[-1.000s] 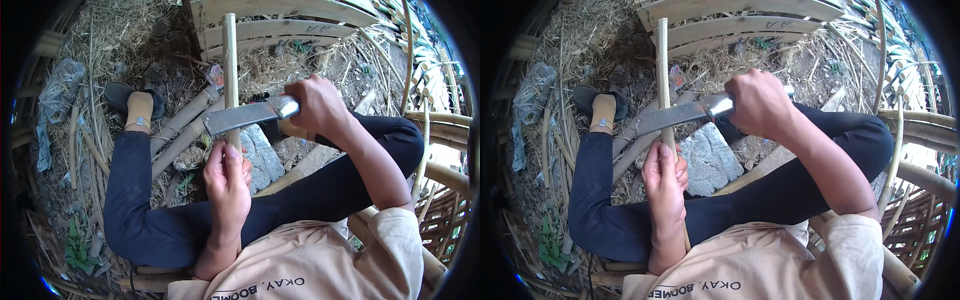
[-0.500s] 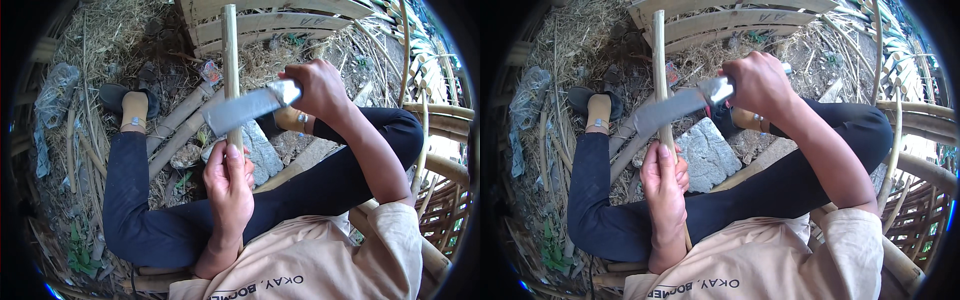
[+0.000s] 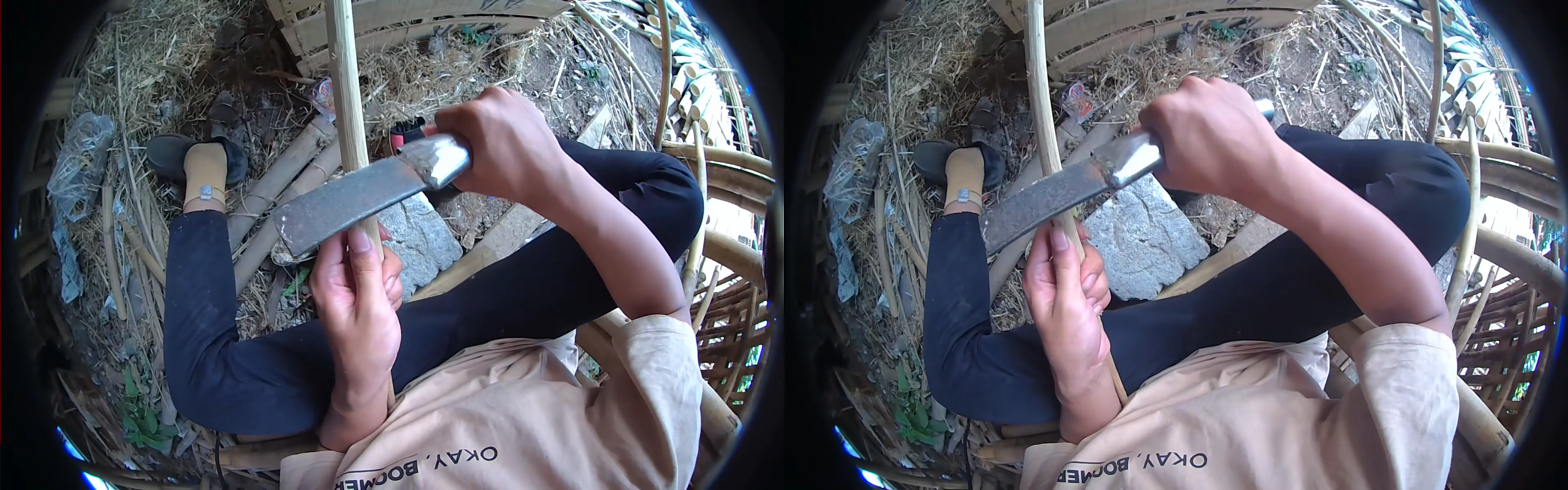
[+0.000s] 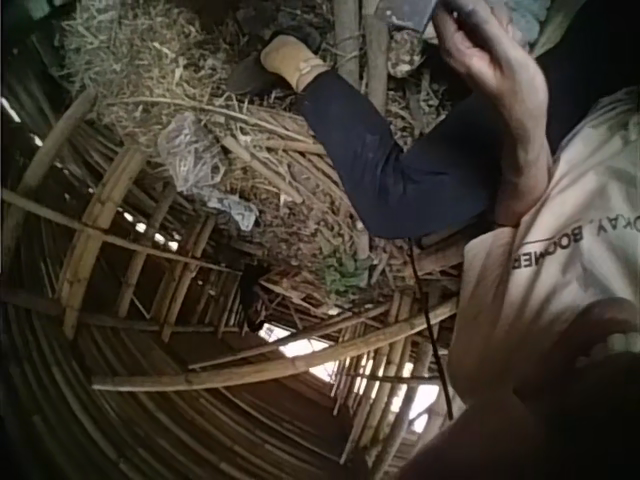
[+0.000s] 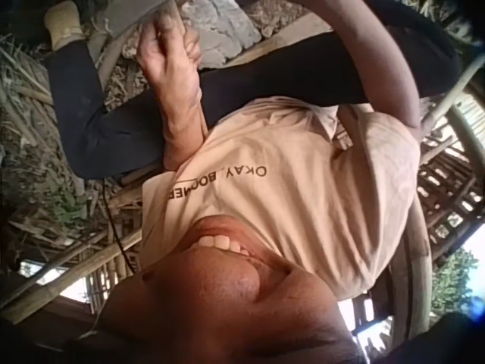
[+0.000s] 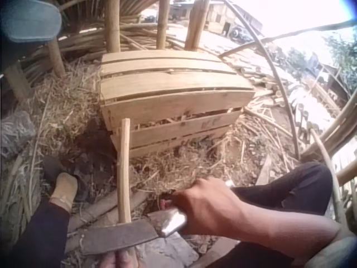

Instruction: The person uses a machete to shave the outer layer off of a bamboo stick, making several passes along the length of the wood while holding it vertically against a stone.

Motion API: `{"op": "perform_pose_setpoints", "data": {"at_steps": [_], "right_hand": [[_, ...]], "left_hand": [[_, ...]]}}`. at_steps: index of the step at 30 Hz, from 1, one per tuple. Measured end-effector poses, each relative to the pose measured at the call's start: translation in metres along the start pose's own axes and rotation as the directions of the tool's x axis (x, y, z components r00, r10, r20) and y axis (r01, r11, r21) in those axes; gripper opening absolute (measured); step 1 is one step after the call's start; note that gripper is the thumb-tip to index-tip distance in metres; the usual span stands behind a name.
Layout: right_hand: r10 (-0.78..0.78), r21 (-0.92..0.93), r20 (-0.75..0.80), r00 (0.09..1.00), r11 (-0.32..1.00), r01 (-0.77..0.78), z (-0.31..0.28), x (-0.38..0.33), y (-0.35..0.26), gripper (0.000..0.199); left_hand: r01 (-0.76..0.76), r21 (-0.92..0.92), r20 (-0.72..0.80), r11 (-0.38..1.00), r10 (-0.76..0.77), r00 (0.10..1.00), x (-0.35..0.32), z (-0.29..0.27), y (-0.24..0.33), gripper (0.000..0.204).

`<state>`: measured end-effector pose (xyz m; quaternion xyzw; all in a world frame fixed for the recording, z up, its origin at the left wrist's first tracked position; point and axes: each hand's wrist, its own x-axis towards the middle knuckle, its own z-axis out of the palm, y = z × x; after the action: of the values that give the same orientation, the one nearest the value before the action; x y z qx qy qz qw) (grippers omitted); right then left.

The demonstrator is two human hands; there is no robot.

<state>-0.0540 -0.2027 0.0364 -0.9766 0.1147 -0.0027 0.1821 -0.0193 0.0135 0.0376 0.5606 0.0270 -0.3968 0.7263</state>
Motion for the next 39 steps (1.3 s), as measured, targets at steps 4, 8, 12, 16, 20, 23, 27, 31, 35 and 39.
{"op": "perform_pose_setpoints", "data": {"at_steps": [4, 8, 12, 16, 20, 23, 27, 31, 35, 39], "right_hand": [[0.056, -0.042, -0.037, 0.998, 0.997, -0.058, -0.008, 0.012, 0.0, 0.013], [0.009, -0.07, -0.088, 0.996, 0.997, -0.015, -0.001, 0.015, 0.009, 0.013], [-0.02, -0.122, -0.148, 0.989, 0.993, 0.001, -0.001, 0.024, 0.019, 0.017], [-0.044, -0.144, -0.185, 0.982, 0.989, 0.017, -0.011, 0.027, 0.018, 0.02], [0.192, -0.234, -0.213, 0.958, 0.942, -0.241, -0.01, 0.036, 0.044, 0.029], [0.05, -0.37, -0.347, 0.936, 0.91, -0.186, -0.048, 0.026, 0.063, 0.033], [0.103, -0.181, -0.156, 0.982, 0.975, -0.131, -0.027, 0.005, 0.038, 0.021], [0.026, -0.024, -0.014, 1.0, 0.999, -0.027, -0.002, 0.006, 0.006, 0.014], [0.033, -0.014, -0.007, 0.999, 0.999, -0.033, -0.003, 0.01, -0.003, 0.014], [0.02, -0.025, -0.059, 0.998, 0.999, -0.022, -0.002, 0.007, 0.006, 0.015]], "left_hand": [[-0.015, 0.018, 0.018, 1.0, 0.015, 1.0, 0.0, 0.001, -0.002, 0.022], [-0.032, 0.055, 0.007, 0.998, 0.032, 0.999, 0.001, 0.002, -0.001, 0.022], [-0.038, 0.074, 0.006, 0.997, 0.038, 0.999, 0.002, 0.002, -0.005, 0.026], [-0.03, 0.055, 0.036, 0.998, 0.028, 0.999, 0.003, 0.003, -0.005, 0.025], [-0.003, 0.041, 0.057, 0.999, 0.001, 0.998, -0.003, -0.001, -0.008, 0.024], [-0.014, 0.067, 0.089, 0.998, 0.008, 0.996, -0.004, 0.003, -0.01, 0.026], [-0.056, 0.02, 0.035, 0.998, 0.055, 0.998, 0.003, -0.005, 0.0, 0.026], [-0.08, 0.04, -0.001, 0.996, 0.08, 0.997, 0.005, -0.001, -0.005, 0.025], [-0.122, 0.142, -0.039, 0.982, 0.129, 0.991, 0.002, -0.003, -0.005, 0.025], [-0.129, 0.192, -0.019, 0.973, 0.135, 0.991, -0.002, 0.0, -0.009, 0.025]]}}
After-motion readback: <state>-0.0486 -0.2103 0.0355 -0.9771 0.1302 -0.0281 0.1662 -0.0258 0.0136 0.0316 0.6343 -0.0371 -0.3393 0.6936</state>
